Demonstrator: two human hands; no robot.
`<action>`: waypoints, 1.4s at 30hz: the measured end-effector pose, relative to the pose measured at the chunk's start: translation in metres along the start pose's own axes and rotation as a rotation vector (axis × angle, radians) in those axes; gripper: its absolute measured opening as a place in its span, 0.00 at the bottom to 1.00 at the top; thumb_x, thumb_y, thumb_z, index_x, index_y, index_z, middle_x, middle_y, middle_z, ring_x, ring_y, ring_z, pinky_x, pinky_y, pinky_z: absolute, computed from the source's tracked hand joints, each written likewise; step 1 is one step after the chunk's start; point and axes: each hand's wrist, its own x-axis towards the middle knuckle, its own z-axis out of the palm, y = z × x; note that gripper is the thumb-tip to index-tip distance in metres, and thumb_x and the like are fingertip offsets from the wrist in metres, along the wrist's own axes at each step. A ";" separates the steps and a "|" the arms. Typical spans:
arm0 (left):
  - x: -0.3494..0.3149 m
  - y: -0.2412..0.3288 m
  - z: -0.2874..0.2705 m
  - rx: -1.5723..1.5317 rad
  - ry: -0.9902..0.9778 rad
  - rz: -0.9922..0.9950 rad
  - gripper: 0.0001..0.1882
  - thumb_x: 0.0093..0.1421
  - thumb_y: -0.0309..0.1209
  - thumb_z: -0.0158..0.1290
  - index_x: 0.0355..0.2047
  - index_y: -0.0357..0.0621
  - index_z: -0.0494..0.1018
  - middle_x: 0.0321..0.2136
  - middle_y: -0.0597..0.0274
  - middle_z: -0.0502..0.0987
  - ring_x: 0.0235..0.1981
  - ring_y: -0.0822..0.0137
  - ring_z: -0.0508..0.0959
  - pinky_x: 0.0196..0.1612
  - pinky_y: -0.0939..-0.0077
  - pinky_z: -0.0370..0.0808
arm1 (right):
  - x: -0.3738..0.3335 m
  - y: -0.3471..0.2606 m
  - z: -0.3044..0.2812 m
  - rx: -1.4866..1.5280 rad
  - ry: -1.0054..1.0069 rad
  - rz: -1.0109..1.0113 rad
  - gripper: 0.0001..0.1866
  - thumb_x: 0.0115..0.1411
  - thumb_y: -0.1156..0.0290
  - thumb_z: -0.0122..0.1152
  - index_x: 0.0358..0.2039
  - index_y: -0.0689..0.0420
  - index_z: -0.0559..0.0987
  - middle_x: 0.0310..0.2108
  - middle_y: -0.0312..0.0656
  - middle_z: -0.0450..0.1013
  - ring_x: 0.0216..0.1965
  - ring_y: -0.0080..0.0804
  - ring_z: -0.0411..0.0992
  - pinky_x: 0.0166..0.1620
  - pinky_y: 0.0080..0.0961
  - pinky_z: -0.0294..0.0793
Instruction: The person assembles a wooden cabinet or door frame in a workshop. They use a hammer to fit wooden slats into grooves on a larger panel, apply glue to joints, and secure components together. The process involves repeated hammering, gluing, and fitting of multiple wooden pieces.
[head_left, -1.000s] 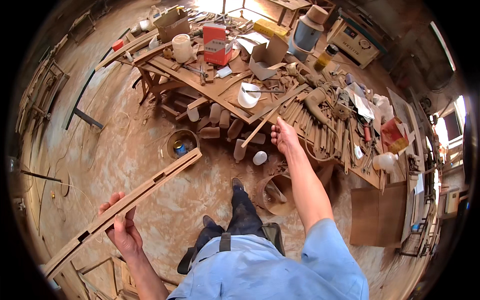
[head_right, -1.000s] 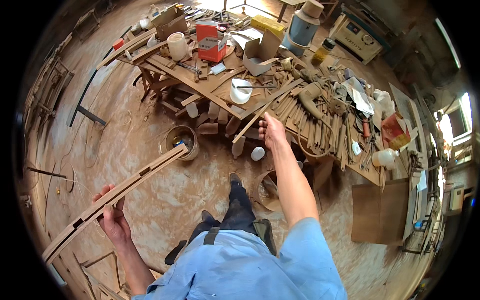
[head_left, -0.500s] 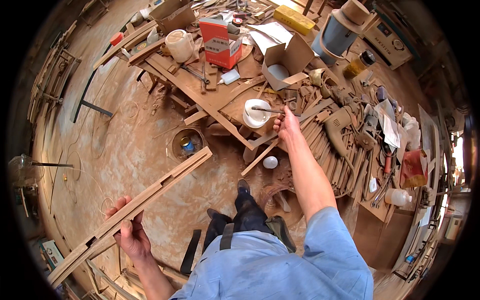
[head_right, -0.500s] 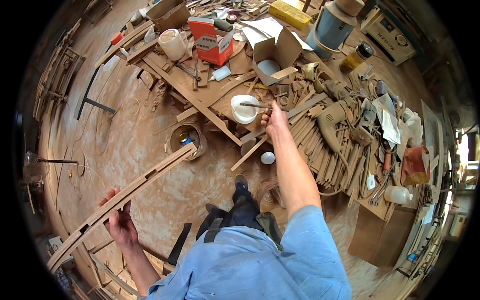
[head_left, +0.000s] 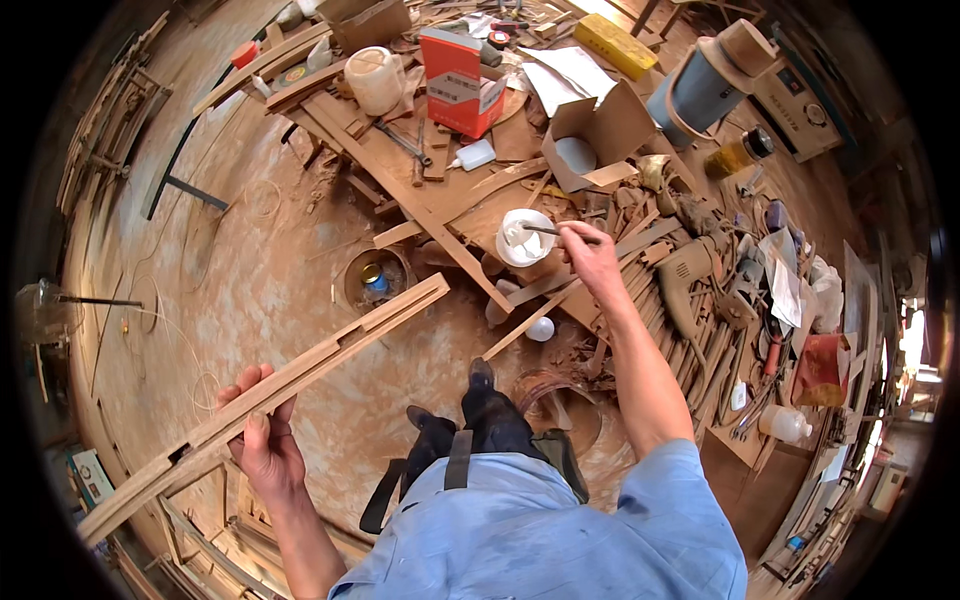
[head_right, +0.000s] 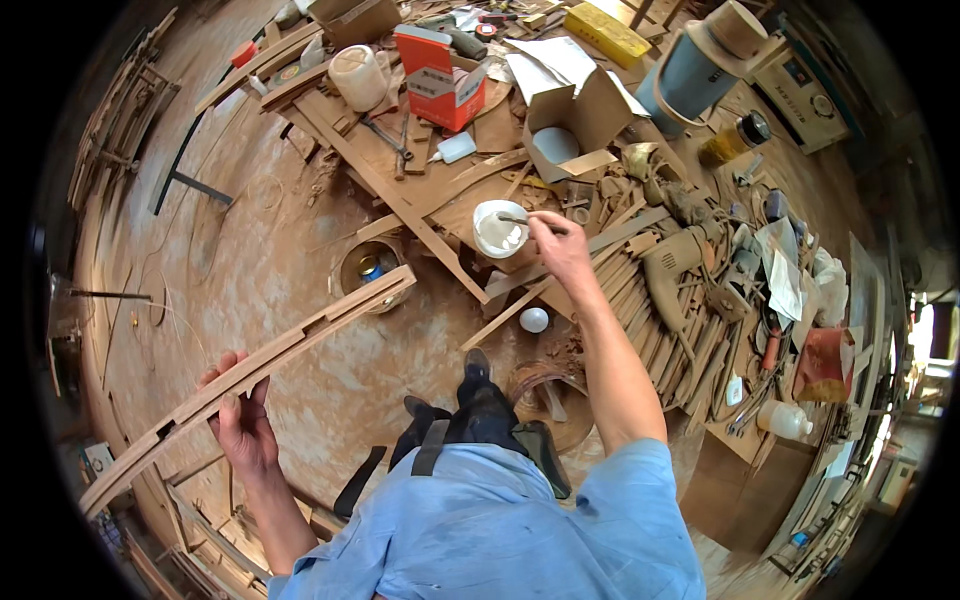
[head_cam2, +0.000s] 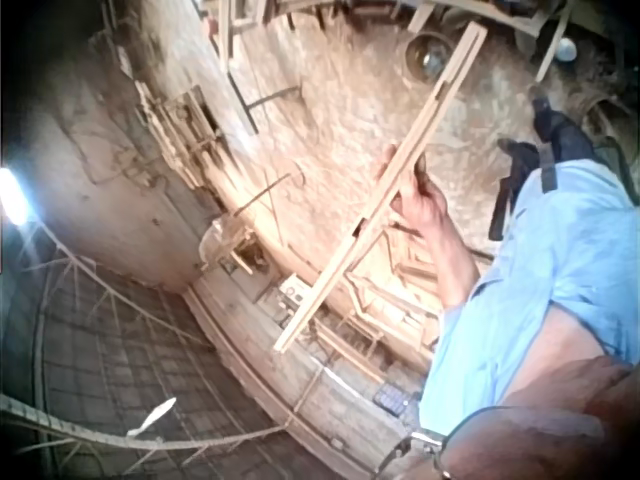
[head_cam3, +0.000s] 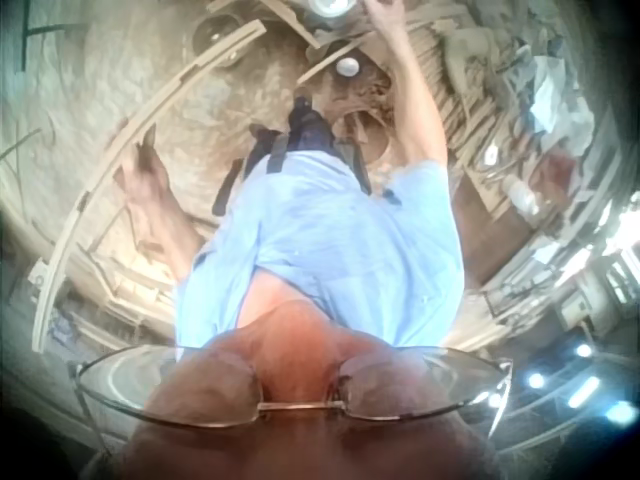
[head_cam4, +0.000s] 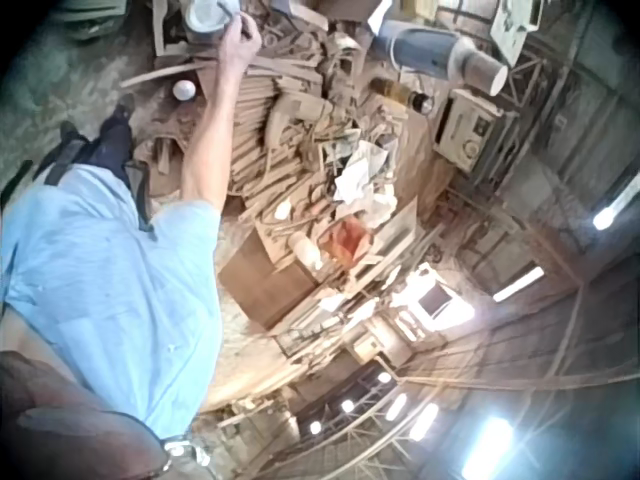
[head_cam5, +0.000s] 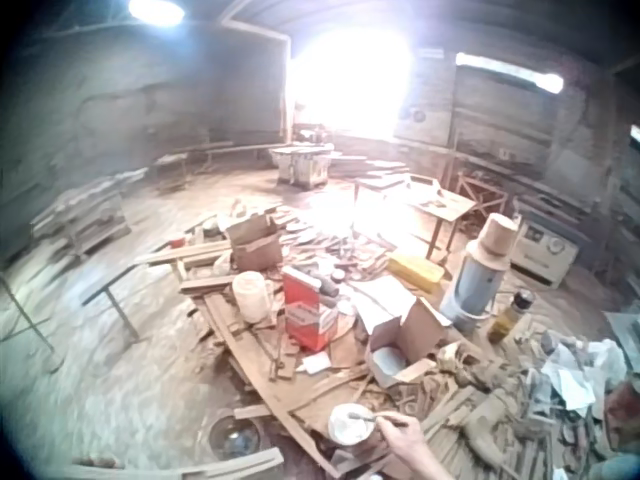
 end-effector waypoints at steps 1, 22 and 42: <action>0.001 -0.001 0.003 -0.029 0.018 -0.006 0.22 0.58 0.22 0.52 0.53 0.43 0.63 0.54 0.46 0.69 0.58 0.51 0.68 0.56 0.51 0.73 | 0.001 0.000 -0.001 0.036 0.025 0.019 0.12 0.62 0.65 0.55 0.39 0.60 0.78 0.23 0.34 0.73 0.21 0.17 0.68 0.22 0.15 0.67; -0.008 -0.003 0.002 -0.119 0.071 -0.045 0.22 0.55 0.21 0.53 0.50 0.47 0.64 0.52 0.49 0.70 0.58 0.52 0.69 0.55 0.52 0.74 | -0.056 -0.076 -0.011 0.709 0.024 0.054 0.15 0.67 0.58 0.49 0.33 0.57 0.73 0.18 0.38 0.72 0.16 0.25 0.68 0.17 0.19 0.66; -0.037 0.009 -0.021 -0.100 0.118 -0.027 0.22 0.55 0.21 0.55 0.49 0.47 0.63 0.52 0.49 0.70 0.57 0.54 0.70 0.55 0.54 0.75 | -0.165 -0.107 0.114 0.324 -0.402 -0.085 0.10 0.63 0.69 0.56 0.35 0.64 0.79 0.25 0.40 0.76 0.23 0.20 0.72 0.25 0.15 0.71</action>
